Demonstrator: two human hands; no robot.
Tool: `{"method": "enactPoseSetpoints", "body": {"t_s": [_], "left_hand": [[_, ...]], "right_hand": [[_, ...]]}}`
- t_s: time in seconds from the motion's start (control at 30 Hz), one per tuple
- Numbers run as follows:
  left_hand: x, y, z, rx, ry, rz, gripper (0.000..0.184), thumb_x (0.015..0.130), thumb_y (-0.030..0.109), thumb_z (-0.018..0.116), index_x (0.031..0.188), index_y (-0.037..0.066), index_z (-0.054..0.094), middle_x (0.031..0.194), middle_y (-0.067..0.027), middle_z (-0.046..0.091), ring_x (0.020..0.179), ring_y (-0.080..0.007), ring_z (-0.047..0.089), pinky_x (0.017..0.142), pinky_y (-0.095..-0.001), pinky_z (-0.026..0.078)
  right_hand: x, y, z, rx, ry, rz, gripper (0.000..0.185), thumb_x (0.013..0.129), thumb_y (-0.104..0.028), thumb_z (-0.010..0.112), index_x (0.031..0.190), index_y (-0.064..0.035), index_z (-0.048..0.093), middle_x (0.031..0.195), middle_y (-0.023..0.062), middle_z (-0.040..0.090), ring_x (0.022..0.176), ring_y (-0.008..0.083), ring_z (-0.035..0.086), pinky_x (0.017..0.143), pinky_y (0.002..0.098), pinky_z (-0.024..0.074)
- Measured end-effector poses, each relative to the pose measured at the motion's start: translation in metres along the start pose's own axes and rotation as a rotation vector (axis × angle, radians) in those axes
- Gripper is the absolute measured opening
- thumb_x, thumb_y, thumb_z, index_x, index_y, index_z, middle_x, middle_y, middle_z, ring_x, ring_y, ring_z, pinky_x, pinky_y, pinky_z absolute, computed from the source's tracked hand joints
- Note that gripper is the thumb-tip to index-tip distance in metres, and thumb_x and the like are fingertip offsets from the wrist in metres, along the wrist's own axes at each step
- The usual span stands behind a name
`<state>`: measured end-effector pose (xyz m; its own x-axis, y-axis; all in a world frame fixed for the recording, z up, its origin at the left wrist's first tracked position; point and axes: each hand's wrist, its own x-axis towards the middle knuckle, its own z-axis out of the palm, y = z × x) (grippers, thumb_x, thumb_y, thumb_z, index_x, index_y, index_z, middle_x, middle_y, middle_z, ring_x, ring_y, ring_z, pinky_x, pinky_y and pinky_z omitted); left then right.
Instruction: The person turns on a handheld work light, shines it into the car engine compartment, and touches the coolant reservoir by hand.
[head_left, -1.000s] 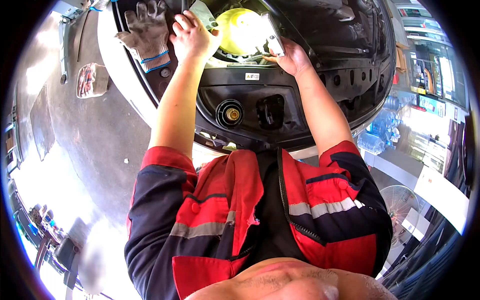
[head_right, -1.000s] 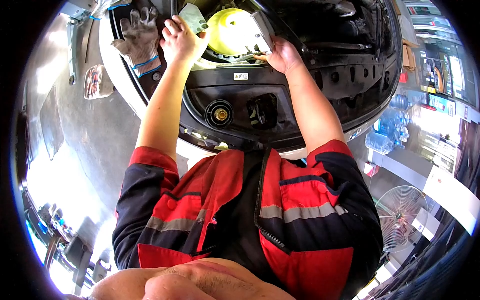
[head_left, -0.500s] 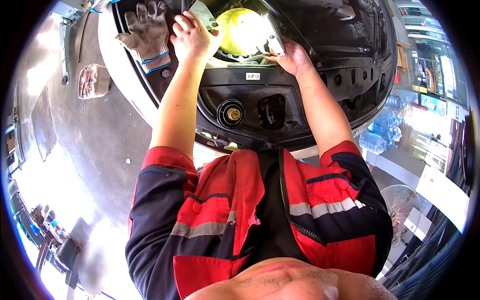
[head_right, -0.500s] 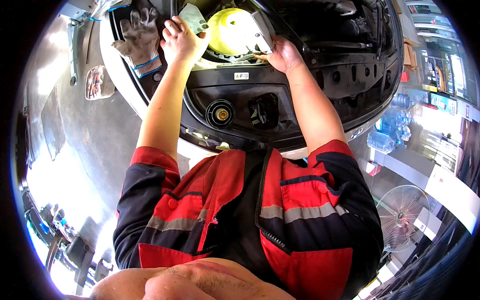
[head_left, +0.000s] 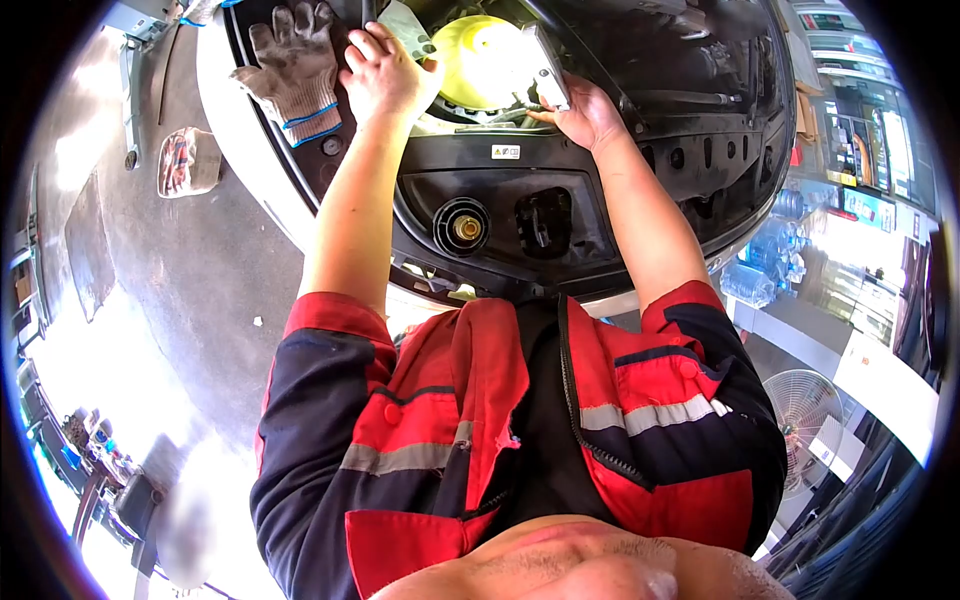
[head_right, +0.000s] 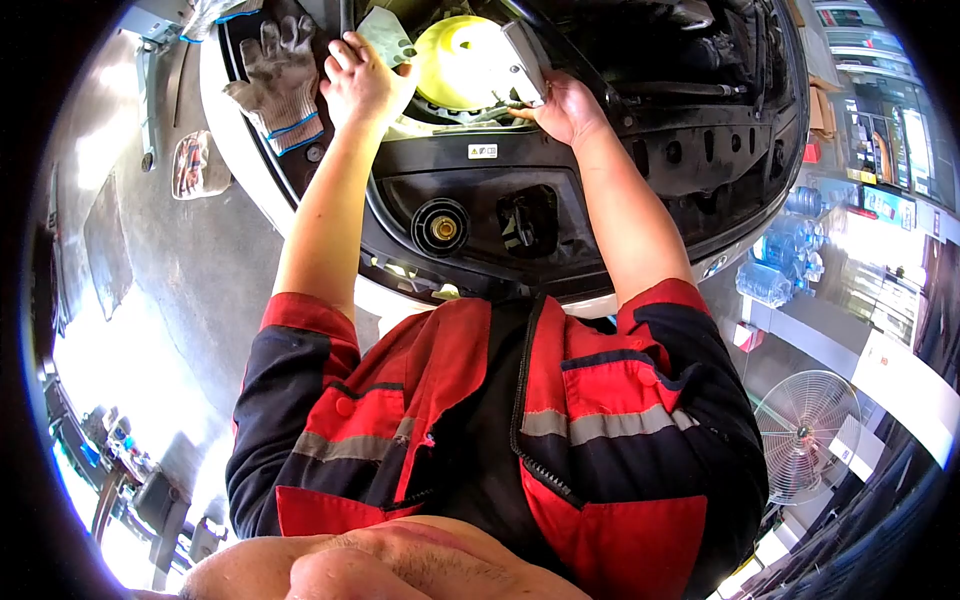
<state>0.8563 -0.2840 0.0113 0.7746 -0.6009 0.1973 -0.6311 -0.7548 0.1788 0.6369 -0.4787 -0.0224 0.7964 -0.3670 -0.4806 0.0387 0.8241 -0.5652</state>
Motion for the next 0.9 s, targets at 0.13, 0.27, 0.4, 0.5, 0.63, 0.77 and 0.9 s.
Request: {"method": "enactPoseSetpoints", "body": {"t_s": [0.13, 0.27, 0.4, 0.5, 0.63, 0.77, 0.9], "left_hand": [[0.0, 0.001, -0.002, -0.001, -0.022, -0.001, 0.097, 0.081, 0.055, 0.055, 0.147, -0.009, 0.024, 0.147, -0.0276, 0.033, 0.129, -0.0365, 0.041, 0.098, -0.0462, 0.044], [-0.001, 0.0, 0.002, -0.006, -0.001, 0.001, 0.097, 0.081, 0.055, 0.055, 0.147, -0.009, 0.024, 0.147, -0.0275, 0.032, 0.129, -0.0365, 0.041, 0.098, -0.0467, 0.044], [0.001, 0.0, 0.0, -0.008, -0.02, -0.006, 0.096, 0.082, 0.054, 0.055, 0.147, -0.009, 0.024, 0.147, -0.0274, 0.032, 0.129, -0.0366, 0.041, 0.099, -0.0471, 0.044], [0.0, 0.001, -0.002, -0.002, -0.014, -0.003, 0.096, 0.081, 0.054, 0.055, 0.147, -0.009, 0.024, 0.147, -0.0274, 0.033, 0.129, -0.0367, 0.041, 0.099, -0.0471, 0.044], [0.0, -0.001, 0.0, 0.004, -0.018, -0.008, 0.099, 0.082, 0.059, 0.054, 0.147, -0.008, 0.023, 0.147, -0.0264, 0.033, 0.131, -0.0371, 0.04, 0.101, -0.0466, 0.042], [0.0, 0.0, 0.001, -0.002, 0.012, 0.0, 0.096, 0.081, 0.054, 0.055, 0.147, -0.009, 0.024, 0.146, -0.0276, 0.034, 0.128, -0.0367, 0.042, 0.098, -0.0466, 0.044], [-0.001, 0.0, -0.001, -0.005, 0.008, 0.003, 0.096, 0.081, 0.054, 0.055, 0.146, -0.01, 0.025, 0.146, -0.028, 0.034, 0.128, -0.0367, 0.042, 0.098, -0.0464, 0.044]], "right_hand": [[-0.012, -0.001, 0.022, -0.051, 0.031, -0.02, 0.031, 0.098, -0.024, 0.048, 0.116, -0.0048, 0.064, 0.107, 0.0091, 0.064, 0.1, 0.0256, 0.057, 0.107, 0.0661, 0.0275], [0.012, -0.004, -0.031, 0.095, -0.376, 0.073, 0.038, 0.1, -0.023, 0.042, 0.129, -0.0039, 0.057, 0.136, 0.0119, 0.058, 0.131, 0.0322, 0.048, 0.11, 0.0691, 0.0213], [0.012, -0.005, -0.031, 0.173, -0.467, 0.122, 0.038, 0.1, -0.022, 0.041, 0.129, -0.0038, 0.057, 0.136, 0.0124, 0.058, 0.13, 0.0329, 0.049, 0.11, 0.0688, 0.0216], [0.01, -0.004, -0.024, 0.125, -0.338, 0.094, 0.038, 0.1, -0.021, 0.041, 0.129, -0.0028, 0.057, 0.135, 0.0132, 0.058, 0.129, 0.0334, 0.049, 0.11, 0.0682, 0.0225], [0.006, -0.002, -0.017, 0.0, -0.163, 0.038, 0.038, 0.099, -0.022, 0.044, 0.128, -0.0011, 0.058, 0.135, 0.0147, 0.058, 0.129, 0.0339, 0.05, 0.11, 0.0683, 0.0232], [0.014, -0.004, -0.033, 0.102, -0.376, 0.085, 0.038, 0.099, -0.023, 0.045, 0.127, -0.0006, 0.058, 0.134, 0.015, 0.059, 0.129, 0.0339, 0.05, 0.11, 0.0687, 0.0216], [0.002, 0.0, -0.004, -0.016, -0.029, 0.004, 0.039, 0.099, -0.024, 0.044, 0.128, -0.0007, 0.058, 0.135, 0.0141, 0.059, 0.13, 0.0336, 0.049, 0.112, 0.0687, 0.0189]]}}
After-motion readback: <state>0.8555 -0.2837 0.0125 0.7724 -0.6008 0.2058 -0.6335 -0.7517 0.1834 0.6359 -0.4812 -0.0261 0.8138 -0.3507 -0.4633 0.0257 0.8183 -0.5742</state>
